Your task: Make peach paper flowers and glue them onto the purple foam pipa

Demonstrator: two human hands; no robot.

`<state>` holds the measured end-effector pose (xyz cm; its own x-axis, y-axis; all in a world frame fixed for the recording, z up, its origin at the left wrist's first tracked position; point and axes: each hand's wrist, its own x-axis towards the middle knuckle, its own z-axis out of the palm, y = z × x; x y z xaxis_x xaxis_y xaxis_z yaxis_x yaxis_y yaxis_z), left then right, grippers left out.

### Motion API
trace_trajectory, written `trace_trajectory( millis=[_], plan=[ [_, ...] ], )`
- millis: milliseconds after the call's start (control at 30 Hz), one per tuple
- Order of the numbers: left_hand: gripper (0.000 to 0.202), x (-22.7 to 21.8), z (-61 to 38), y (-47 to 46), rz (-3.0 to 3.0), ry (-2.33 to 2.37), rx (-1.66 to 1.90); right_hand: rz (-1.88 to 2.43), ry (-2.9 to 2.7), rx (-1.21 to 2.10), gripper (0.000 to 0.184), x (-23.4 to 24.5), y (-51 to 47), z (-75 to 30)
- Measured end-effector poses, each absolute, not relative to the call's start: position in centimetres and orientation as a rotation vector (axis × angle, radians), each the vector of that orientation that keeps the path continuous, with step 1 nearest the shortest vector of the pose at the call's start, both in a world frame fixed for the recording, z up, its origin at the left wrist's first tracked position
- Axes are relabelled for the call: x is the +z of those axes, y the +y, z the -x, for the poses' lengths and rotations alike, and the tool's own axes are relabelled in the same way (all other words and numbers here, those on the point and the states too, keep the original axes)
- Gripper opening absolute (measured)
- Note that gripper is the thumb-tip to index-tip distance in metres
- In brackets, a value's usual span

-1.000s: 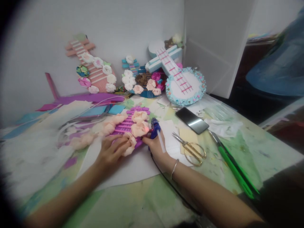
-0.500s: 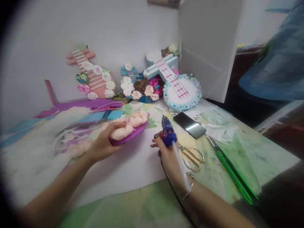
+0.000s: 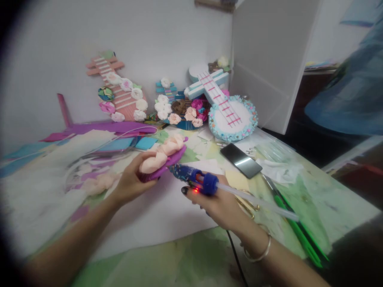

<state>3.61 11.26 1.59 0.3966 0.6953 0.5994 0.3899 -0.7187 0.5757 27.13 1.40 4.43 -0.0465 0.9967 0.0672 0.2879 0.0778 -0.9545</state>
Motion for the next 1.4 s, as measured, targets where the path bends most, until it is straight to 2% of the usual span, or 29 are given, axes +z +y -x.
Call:
trace_trajectory(
  millis=[467,867,1400],
  plan=[
    [0.054,1.4,-4.0,11.0,-2.203,0.907,1.322,1.361,-1.553,0.98,0.028,4.4,3.5,-25.2],
    [0.053,1.4,-4.0,10.9,-2.168,0.913,1.31,1.433,-1.682,0.876,0.043,3.7,3.4,-25.2],
    [0.051,1.4,-4.1,10.9,-2.177,0.893,1.283,1.511,-1.75,0.928,0.04,4.2,3.3,-24.9]
  ],
)
